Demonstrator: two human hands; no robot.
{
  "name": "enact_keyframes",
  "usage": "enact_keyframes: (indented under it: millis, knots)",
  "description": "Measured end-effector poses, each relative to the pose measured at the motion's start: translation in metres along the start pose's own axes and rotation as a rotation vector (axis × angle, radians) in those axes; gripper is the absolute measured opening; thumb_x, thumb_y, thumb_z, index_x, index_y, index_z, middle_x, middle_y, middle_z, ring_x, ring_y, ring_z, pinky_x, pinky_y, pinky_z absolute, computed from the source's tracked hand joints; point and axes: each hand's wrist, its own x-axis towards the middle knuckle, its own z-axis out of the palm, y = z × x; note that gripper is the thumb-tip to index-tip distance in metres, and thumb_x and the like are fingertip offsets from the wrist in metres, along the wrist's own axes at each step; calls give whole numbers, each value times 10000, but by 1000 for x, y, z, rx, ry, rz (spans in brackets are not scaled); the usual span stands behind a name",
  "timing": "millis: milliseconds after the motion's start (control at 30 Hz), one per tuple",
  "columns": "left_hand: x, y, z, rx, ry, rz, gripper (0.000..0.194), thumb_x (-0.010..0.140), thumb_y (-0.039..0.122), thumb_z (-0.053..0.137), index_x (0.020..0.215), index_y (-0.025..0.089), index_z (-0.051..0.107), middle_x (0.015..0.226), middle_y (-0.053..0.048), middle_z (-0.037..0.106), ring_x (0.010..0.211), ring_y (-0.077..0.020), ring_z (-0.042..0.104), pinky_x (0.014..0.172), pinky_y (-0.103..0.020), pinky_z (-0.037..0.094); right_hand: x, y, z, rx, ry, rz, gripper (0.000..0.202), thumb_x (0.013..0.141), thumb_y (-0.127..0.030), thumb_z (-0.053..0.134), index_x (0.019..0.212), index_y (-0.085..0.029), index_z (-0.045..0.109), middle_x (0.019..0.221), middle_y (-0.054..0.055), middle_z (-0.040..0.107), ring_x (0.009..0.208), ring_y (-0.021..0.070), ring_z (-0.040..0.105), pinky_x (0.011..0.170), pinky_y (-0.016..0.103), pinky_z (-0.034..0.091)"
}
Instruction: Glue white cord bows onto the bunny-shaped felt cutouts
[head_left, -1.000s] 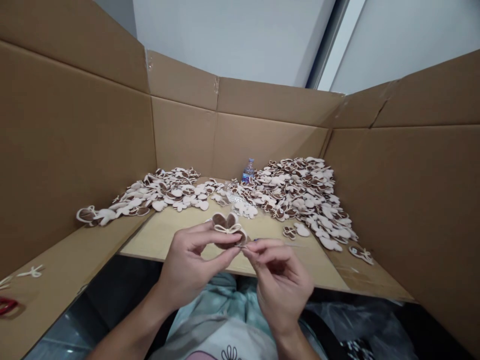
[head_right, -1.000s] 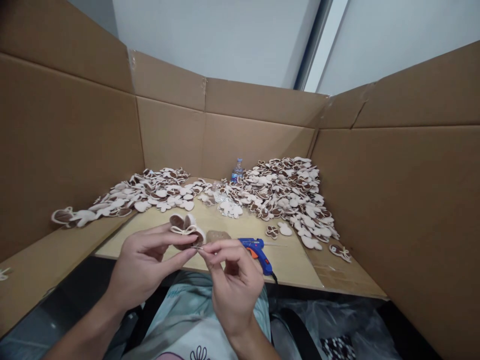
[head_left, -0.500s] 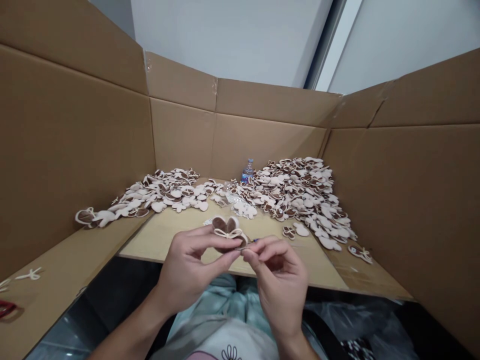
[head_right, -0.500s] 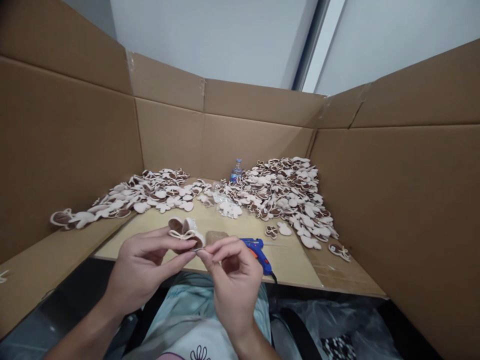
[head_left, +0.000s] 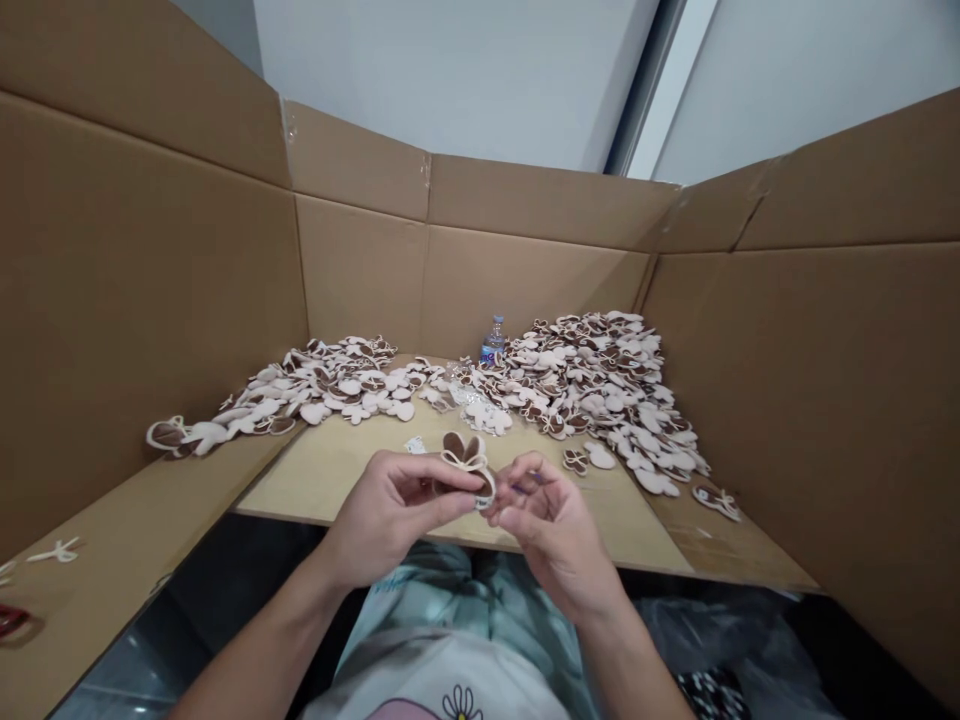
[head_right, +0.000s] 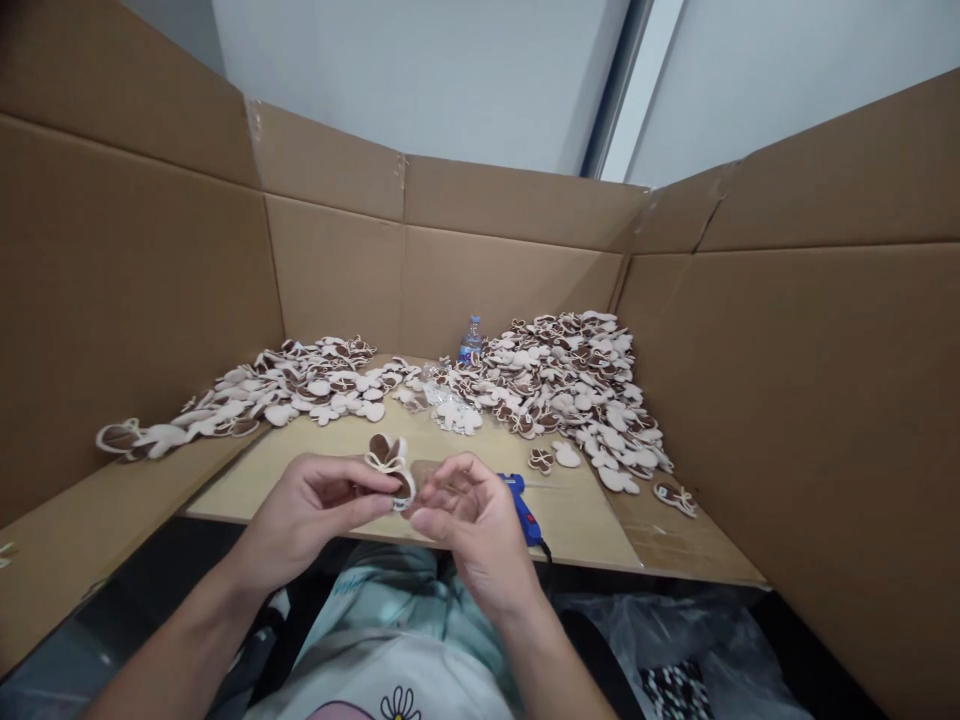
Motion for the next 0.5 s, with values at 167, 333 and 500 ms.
enact_keyframes:
  millis: [167, 333, 500]
  knots:
    - [4, -8, 1, -6, -2, -84, 98, 717, 182, 790, 815, 188, 786, 773, -44, 768, 676, -121, 670, 615, -197, 512, -8, -9, -20, -334, -52, -120, 142, 839, -278, 699, 953, -210, 648, 861, 32, 734, 774, 148, 691, 733, 282, 550]
    - [6, -13, 10, -93, 13, -176, 161, 586, 157, 857, 672, 154, 721, 676, -15, 721, 574, -109, 622, 554, -215, 493, -15, -10, -21, -507, -79, -209, 228, 890, -271, 635, 1116, -249, 640, 951, 44, 735, 857, 152, 690, 756, 285, 560]
    - [7, -21, 16, -25, -39, -234, 116, 615, 181, 837, 686, 151, 751, 670, -34, 728, 597, -131, 644, 598, -250, 507, -15, -12, -25, -696, -157, -229, 233, 924, -281, 581, 1141, -270, 665, 994, 30, 712, 857, 139, 664, 751, 269, 541]
